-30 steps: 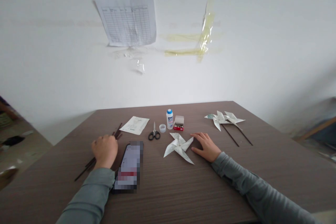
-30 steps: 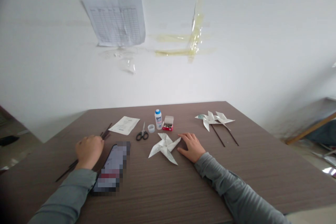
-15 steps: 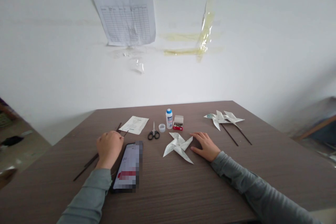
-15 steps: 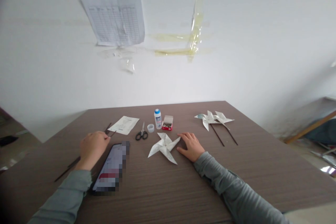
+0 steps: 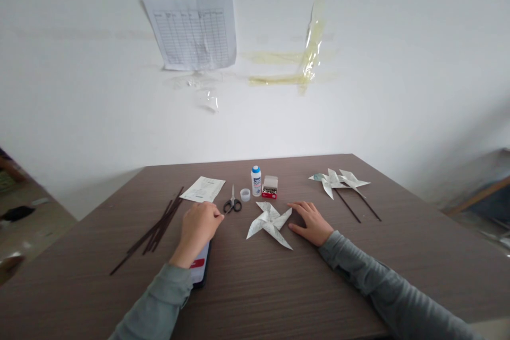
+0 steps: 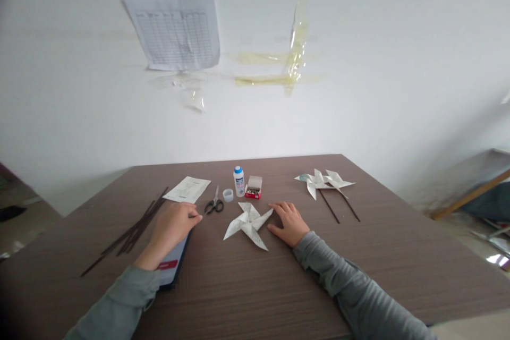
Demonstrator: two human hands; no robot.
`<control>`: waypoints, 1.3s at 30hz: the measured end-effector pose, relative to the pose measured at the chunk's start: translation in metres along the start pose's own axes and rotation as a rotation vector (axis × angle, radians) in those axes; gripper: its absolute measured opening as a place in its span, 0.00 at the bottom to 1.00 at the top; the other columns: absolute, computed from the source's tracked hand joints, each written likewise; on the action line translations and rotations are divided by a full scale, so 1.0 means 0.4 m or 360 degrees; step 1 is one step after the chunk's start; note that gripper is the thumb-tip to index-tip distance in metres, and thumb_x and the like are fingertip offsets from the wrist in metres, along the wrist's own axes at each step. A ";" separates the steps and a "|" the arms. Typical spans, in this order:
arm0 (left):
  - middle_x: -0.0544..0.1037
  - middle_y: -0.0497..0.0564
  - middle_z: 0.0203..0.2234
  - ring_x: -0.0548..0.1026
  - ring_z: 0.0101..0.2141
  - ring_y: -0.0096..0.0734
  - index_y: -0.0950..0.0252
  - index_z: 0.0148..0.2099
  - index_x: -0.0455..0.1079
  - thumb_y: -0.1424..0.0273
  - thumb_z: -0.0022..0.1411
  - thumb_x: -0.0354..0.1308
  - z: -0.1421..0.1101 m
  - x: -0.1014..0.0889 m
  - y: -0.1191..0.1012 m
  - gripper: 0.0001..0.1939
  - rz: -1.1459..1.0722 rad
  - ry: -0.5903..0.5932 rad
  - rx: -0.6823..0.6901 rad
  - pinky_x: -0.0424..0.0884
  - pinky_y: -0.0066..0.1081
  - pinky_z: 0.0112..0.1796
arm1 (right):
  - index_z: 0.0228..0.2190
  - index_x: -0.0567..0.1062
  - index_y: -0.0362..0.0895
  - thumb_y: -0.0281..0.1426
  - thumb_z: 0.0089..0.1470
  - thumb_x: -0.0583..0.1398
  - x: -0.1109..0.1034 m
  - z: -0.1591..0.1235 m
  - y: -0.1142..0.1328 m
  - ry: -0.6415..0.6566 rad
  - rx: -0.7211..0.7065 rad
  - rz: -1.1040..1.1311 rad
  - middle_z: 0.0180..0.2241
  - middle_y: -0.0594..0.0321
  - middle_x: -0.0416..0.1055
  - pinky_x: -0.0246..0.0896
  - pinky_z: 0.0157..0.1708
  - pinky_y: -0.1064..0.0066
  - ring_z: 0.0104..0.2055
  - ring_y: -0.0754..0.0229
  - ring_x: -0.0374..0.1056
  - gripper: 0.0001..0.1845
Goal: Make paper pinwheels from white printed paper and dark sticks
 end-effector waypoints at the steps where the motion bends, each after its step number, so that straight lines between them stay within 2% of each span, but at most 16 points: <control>1: 0.98 0.56 0.61 0.91 0.68 0.55 0.55 0.47 0.98 0.72 0.84 0.71 -0.004 0.007 -0.015 0.14 -0.0006 0.0018 0.0006 0.83 0.38 0.62 | 0.77 0.86 0.53 0.41 0.70 0.75 -0.001 0.000 0.000 -0.0001 -0.0001 0.0005 0.74 0.46 0.84 0.70 0.83 0.28 0.78 0.26 0.76 0.37; 7: 0.97 0.58 0.63 0.90 0.69 0.54 0.56 0.45 0.97 0.73 0.82 0.74 -0.020 0.046 -0.096 0.11 -0.0096 0.0045 0.0075 0.82 0.40 0.67 | 0.77 0.85 0.51 0.41 0.71 0.74 -0.003 -0.001 0.000 0.0020 0.0004 -0.0006 0.75 0.45 0.84 0.69 0.84 0.27 0.78 0.26 0.76 0.38; 14: 0.97 0.59 0.62 0.89 0.71 0.57 0.57 0.47 0.97 0.75 0.82 0.73 -0.032 0.073 -0.139 0.11 -0.0120 0.0127 0.0120 0.82 0.44 0.70 | 0.78 0.85 0.51 0.40 0.72 0.75 -0.002 -0.001 0.000 0.0028 0.0015 -0.0035 0.76 0.43 0.83 0.68 0.85 0.28 0.79 0.26 0.76 0.38; 20: 0.96 0.60 0.66 0.88 0.73 0.59 0.58 0.47 0.97 0.75 0.82 0.72 -0.033 0.085 -0.140 0.11 -0.0162 0.0130 0.0112 0.81 0.47 0.71 | 0.78 0.85 0.51 0.40 0.71 0.75 0.000 0.001 -0.002 0.0031 0.0013 -0.0027 0.76 0.44 0.83 0.68 0.85 0.27 0.79 0.26 0.76 0.38; 28: 0.94 0.58 0.67 0.86 0.72 0.56 0.57 0.48 0.96 0.74 0.81 0.73 -0.036 0.102 -0.133 0.10 -0.0214 0.0165 0.0126 0.78 0.46 0.71 | 0.78 0.84 0.50 0.40 0.72 0.74 -0.001 -0.002 0.006 0.0043 0.0041 -0.0031 0.77 0.44 0.82 0.67 0.86 0.29 0.81 0.28 0.75 0.38; 33: 0.94 0.60 0.66 0.86 0.72 0.56 0.58 0.51 0.95 0.75 0.80 0.75 -0.038 0.094 -0.123 0.07 -0.0255 0.0173 0.0091 0.79 0.46 0.70 | 0.77 0.86 0.50 0.35 0.68 0.76 -0.010 0.003 0.002 0.0021 0.0023 0.0030 0.75 0.44 0.85 0.70 0.85 0.29 0.79 0.27 0.78 0.40; 35: 0.94 0.59 0.68 0.86 0.73 0.56 0.58 0.51 0.96 0.75 0.80 0.76 -0.040 0.090 -0.116 0.08 -0.0244 0.0169 0.0085 0.79 0.46 0.71 | 0.74 0.88 0.52 0.33 0.68 0.75 -0.025 0.013 0.008 -0.0013 -0.0003 0.0062 0.73 0.45 0.87 0.72 0.84 0.30 0.77 0.28 0.79 0.36; 39: 0.94 0.59 0.69 0.86 0.74 0.58 0.57 0.53 0.96 0.74 0.80 0.76 -0.047 0.087 -0.097 0.08 -0.0197 0.0165 0.0070 0.79 0.47 0.72 | 0.66 0.94 0.52 0.34 0.76 0.72 -0.063 0.045 0.045 -0.0125 -0.0015 0.0011 0.68 0.47 0.90 0.72 0.83 0.33 0.75 0.32 0.81 0.22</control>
Point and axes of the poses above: each hand's wrist, its own z-axis towards the middle knuckle, its own x-axis out of the palm, y = z × x, the point moved 8 cm from there along z, towards the middle knuckle
